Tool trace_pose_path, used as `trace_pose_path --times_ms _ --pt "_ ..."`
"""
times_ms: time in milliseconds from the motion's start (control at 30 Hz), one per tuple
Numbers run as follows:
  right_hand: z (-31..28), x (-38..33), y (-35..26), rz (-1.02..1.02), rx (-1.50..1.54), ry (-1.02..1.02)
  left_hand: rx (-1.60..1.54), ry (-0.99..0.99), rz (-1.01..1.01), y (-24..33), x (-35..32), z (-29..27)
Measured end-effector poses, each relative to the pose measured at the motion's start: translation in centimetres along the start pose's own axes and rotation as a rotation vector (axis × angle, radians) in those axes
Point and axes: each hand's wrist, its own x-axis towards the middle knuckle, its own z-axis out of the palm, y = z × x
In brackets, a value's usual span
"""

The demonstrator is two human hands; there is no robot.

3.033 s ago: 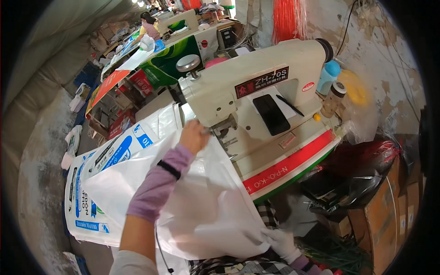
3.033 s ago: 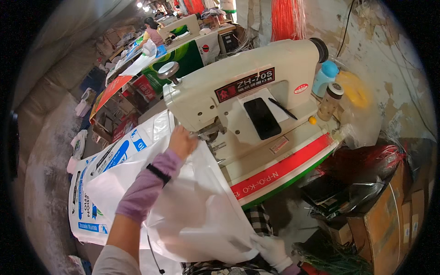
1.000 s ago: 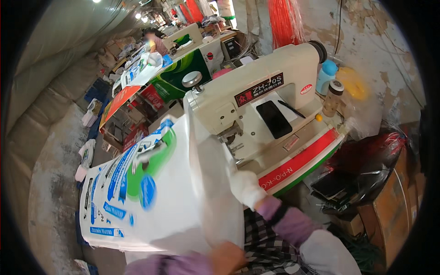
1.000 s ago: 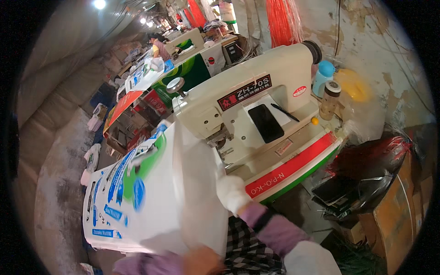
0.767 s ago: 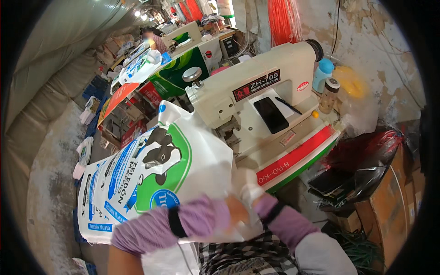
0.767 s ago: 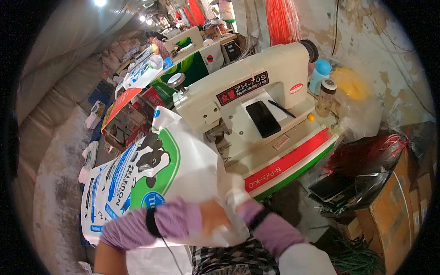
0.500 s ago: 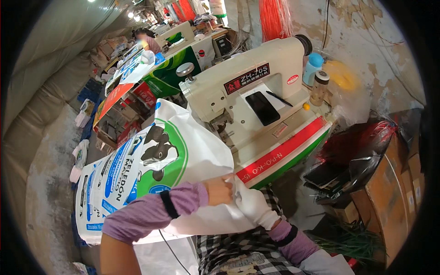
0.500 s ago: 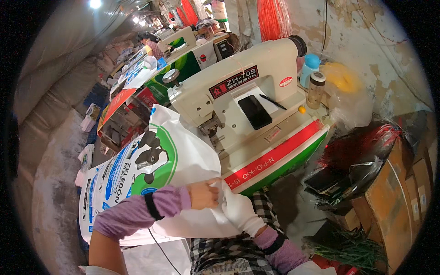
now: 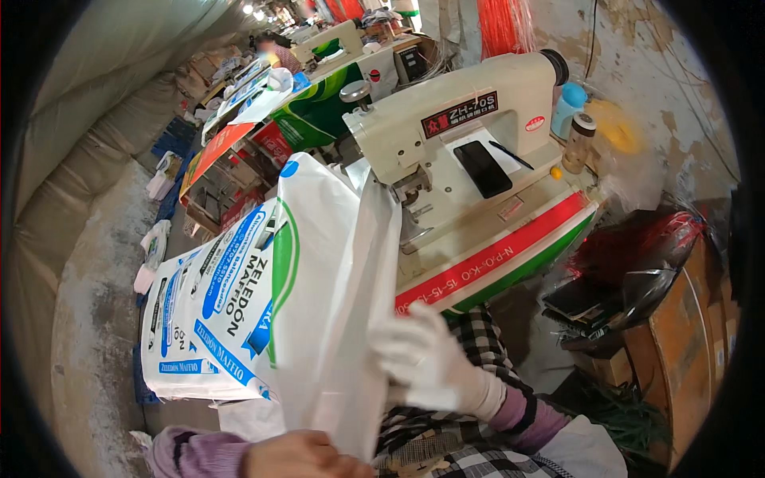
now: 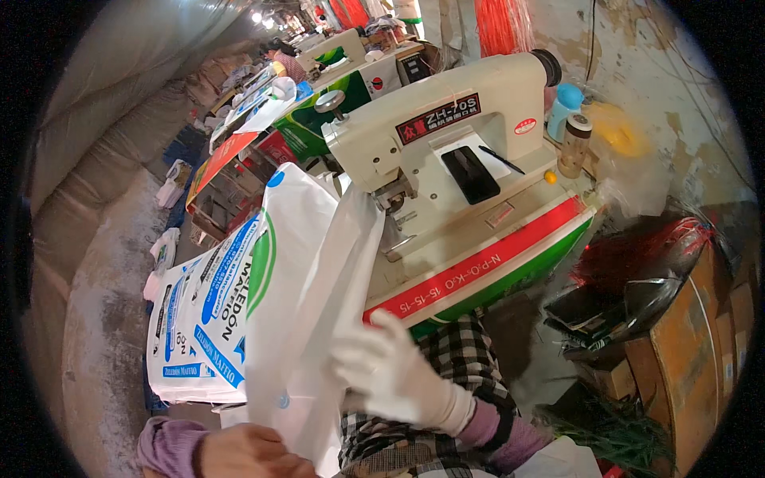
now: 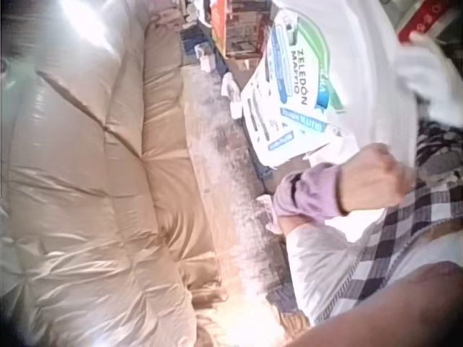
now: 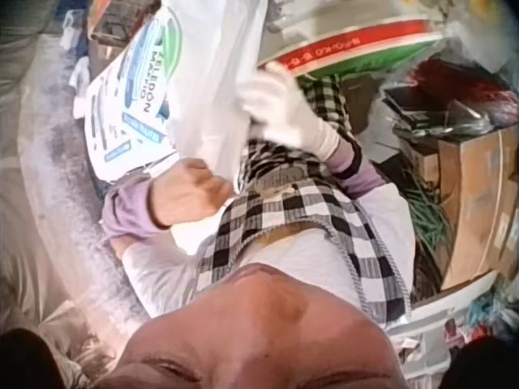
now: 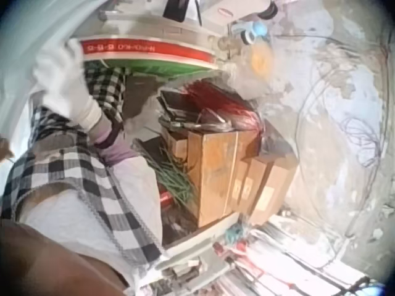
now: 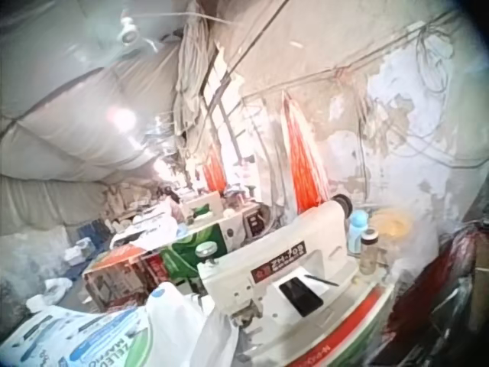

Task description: Sewing large plastic bags using an industrial sewing machine.

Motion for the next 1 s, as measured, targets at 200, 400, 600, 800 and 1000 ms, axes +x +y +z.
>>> trace_pose_path --times_ms 200,400,600,800,1000 --pt "-0.2 -9.4 -2.8 0.198 0.139 -0.328 -0.276 -0.103 0.330 -4.3 8.2 8.3" --pt "-0.9 -13.1 -2.1 0.630 0.259 -0.292 -0.176 -0.411 0.150 -19.0 14.1 12.4" --pt "2.6 -6.4 8.7 0.668 0.166 -0.031 0.393 -0.342 -0.491 -31.9 0.2 -2.2" --pt "4.5 -0.7 18.0 0.562 0.036 -0.130 0.630 -0.126 -0.351 -20.0 -4.3 -6.3" --pt "6.9 -6.2 16.3 0.008 -0.156 -0.140 0.341 -0.002 -0.266 -9.1 -1.4 4.6"
